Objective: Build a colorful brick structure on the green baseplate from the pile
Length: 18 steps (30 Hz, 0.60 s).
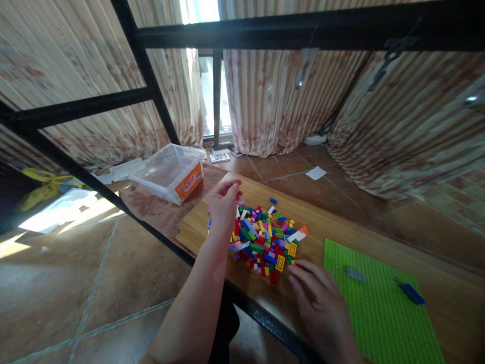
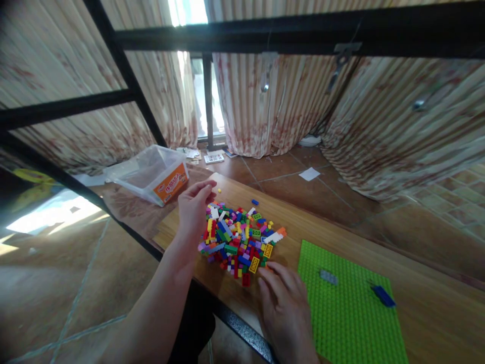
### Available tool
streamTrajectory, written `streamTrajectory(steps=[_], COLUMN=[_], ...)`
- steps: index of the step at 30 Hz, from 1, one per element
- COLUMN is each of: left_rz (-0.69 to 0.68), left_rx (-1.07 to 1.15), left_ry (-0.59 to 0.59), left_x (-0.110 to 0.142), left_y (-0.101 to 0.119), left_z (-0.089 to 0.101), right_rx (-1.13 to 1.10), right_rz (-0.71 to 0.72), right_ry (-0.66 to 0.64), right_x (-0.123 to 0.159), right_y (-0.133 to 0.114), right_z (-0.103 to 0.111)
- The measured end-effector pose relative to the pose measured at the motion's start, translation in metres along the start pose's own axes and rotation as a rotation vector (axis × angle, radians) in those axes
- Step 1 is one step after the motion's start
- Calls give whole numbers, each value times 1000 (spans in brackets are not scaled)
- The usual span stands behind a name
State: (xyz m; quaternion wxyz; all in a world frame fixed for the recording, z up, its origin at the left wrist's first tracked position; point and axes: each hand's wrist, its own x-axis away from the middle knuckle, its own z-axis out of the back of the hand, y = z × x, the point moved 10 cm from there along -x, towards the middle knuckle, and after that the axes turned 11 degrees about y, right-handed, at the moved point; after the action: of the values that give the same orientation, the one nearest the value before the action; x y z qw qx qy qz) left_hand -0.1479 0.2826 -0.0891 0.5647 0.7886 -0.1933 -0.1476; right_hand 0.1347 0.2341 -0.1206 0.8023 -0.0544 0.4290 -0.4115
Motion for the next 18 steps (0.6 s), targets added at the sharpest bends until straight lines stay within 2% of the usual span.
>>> streamTrajectory(steps=[4,6,8,10,18], left_rz=[47,60,75,86,127], left_rx=[60,77,81,79,115], left_ry=[0,11,21,25,21], left_x=[-5,-8,-12,-16,-18], left_y=[1,2,2,3,2], left_z=[6,10,15,20,25], right_rx=[-9,3,11,11,90], right_rz=[92,126,149,148,75], right_ry=[-27,-72,-80,-70,10], right_x=[-27,-34,-37,-36,-28], right_y=[-42,-51,-51,-44,-10], right_z=[-36,-56,-65,-65,-38])
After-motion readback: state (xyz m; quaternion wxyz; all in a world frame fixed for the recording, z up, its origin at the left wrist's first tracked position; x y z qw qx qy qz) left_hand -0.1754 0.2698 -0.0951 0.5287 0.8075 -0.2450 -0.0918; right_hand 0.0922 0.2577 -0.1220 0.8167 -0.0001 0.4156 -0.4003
